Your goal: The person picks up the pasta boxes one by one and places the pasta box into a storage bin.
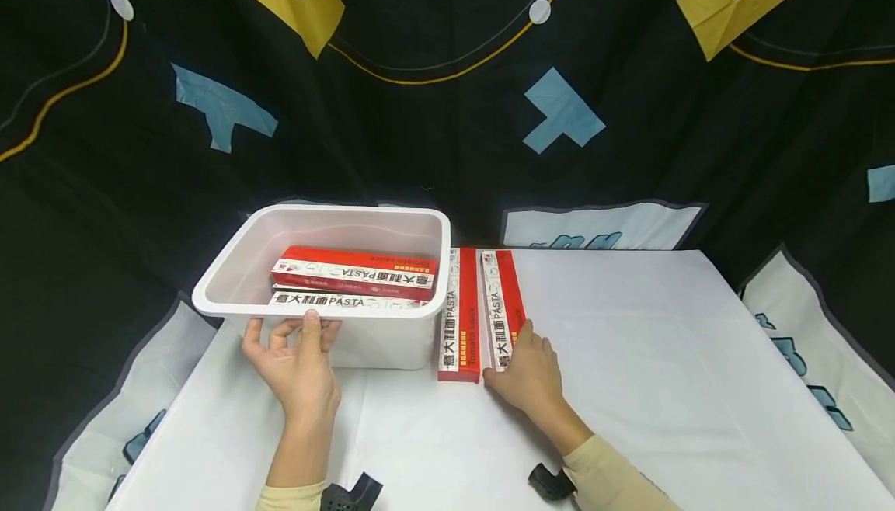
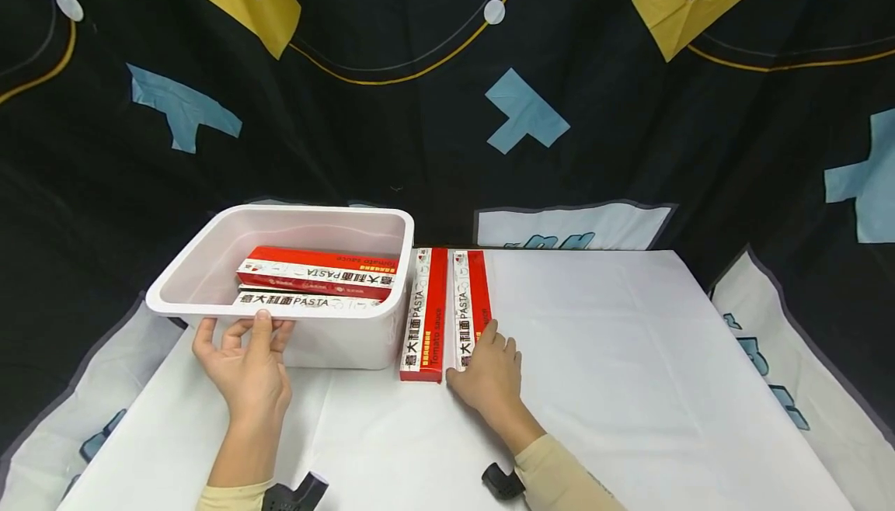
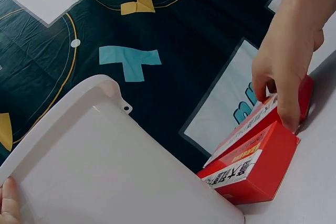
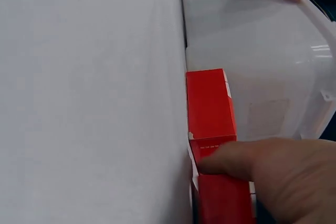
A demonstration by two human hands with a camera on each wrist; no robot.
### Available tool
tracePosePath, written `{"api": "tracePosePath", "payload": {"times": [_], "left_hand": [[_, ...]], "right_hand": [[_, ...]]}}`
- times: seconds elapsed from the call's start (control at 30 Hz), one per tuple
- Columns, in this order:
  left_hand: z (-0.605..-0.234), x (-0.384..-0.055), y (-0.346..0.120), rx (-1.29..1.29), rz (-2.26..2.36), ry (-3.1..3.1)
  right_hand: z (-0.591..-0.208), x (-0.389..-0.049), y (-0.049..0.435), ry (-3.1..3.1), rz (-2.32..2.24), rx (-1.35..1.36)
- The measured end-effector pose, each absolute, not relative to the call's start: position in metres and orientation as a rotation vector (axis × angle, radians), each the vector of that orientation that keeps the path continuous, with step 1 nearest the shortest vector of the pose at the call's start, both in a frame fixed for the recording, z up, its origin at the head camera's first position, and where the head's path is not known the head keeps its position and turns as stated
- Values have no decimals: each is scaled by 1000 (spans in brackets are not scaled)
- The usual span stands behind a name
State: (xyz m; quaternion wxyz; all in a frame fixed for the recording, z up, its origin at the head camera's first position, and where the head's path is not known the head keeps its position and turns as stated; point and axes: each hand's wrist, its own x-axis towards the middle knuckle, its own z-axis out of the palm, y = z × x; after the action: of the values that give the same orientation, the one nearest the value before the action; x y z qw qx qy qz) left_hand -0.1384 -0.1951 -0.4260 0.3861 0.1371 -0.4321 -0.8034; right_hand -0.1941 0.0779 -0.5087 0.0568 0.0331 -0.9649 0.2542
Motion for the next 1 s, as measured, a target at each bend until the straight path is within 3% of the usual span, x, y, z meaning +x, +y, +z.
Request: {"api": "tracePosePath", "payload": {"times": [0.5,1.0], "left_hand": [[-426,-138,-195,324,-2051,-1080],[-426,-137,-195,323,-2043,-1110]], "right_hand": [[-468,-193,120,-2638,1368,-146],[-418,-185,160,-2526,1662,-171]]}}
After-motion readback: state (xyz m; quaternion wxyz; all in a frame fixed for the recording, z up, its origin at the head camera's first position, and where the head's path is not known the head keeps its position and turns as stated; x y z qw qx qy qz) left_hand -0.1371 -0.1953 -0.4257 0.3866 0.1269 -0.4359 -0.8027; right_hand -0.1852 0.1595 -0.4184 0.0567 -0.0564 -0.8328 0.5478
